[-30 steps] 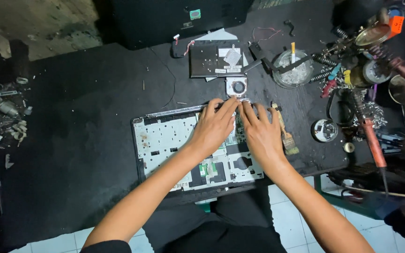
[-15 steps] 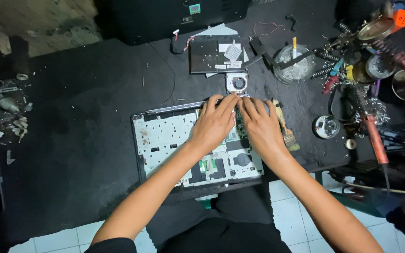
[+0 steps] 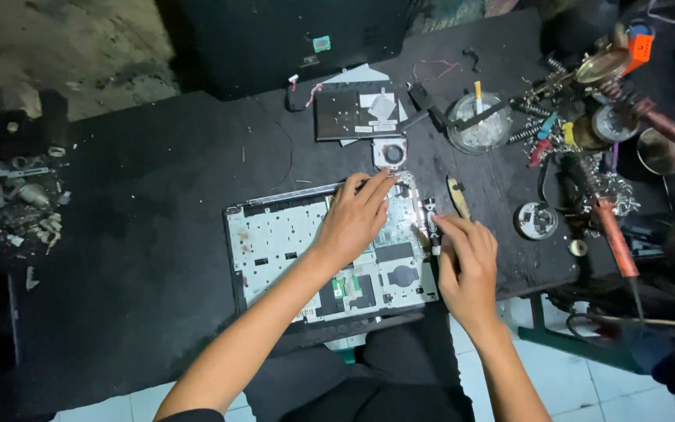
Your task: Disassembling and inspecting internal components of a laptop on a repair bench using a screwdriver.
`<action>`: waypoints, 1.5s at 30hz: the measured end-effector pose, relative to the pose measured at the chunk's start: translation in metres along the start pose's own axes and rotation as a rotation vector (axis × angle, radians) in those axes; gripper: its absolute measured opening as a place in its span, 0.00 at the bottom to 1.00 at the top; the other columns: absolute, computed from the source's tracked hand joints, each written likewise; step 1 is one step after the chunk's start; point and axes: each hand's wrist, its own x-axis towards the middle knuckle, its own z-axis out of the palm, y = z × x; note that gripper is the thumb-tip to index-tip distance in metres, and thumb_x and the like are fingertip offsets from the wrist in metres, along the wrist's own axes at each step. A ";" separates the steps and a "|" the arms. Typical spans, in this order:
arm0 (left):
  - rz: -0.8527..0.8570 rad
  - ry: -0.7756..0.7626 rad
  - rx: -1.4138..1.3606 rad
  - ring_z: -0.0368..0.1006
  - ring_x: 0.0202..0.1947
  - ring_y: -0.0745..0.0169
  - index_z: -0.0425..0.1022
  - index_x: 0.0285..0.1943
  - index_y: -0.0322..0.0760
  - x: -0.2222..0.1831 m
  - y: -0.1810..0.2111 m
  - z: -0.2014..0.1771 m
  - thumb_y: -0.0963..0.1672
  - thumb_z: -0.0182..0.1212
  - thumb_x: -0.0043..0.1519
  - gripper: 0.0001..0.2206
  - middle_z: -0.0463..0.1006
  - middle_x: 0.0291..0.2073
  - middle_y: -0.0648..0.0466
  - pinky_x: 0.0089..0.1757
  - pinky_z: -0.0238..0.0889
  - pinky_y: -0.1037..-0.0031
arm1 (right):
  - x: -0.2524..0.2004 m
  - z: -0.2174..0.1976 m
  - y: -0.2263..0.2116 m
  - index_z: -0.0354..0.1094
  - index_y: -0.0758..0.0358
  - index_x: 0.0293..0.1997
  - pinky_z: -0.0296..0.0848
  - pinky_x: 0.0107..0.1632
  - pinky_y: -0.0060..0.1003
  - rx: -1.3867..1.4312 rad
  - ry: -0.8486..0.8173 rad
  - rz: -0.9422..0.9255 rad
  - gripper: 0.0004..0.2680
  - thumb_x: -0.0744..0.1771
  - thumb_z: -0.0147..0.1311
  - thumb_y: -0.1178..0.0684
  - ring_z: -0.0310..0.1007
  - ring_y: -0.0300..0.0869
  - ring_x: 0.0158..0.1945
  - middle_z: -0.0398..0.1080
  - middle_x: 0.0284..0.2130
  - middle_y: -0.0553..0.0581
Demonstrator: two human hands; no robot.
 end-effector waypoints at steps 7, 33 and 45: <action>-0.005 -0.008 0.045 0.66 0.59 0.45 0.69 0.67 0.36 0.000 0.001 0.004 0.42 0.50 0.69 0.17 0.72 0.61 0.46 0.52 0.69 0.59 | -0.001 0.005 0.001 0.73 0.59 0.58 0.54 0.70 0.57 0.046 -0.005 0.016 0.15 0.68 0.48 0.69 0.68 0.53 0.59 0.70 0.51 0.56; -0.004 0.012 0.089 0.65 0.59 0.47 0.68 0.66 0.36 -0.001 0.000 0.007 0.42 0.47 0.70 0.16 0.71 0.60 0.47 0.53 0.67 0.61 | 0.053 0.040 0.014 0.70 0.59 0.64 0.43 0.69 0.69 -0.679 -0.215 -0.394 0.16 0.67 0.53 0.56 0.64 0.52 0.65 0.71 0.58 0.54; -0.081 -0.054 -0.086 0.65 0.61 0.45 0.70 0.67 0.37 -0.001 0.009 -0.014 0.41 0.49 0.71 0.16 0.71 0.62 0.45 0.58 0.63 0.55 | 0.030 0.030 0.002 0.67 0.51 0.66 0.40 0.71 0.70 -0.317 -0.077 -0.231 0.21 0.65 0.57 0.62 0.61 0.59 0.66 0.66 0.59 0.59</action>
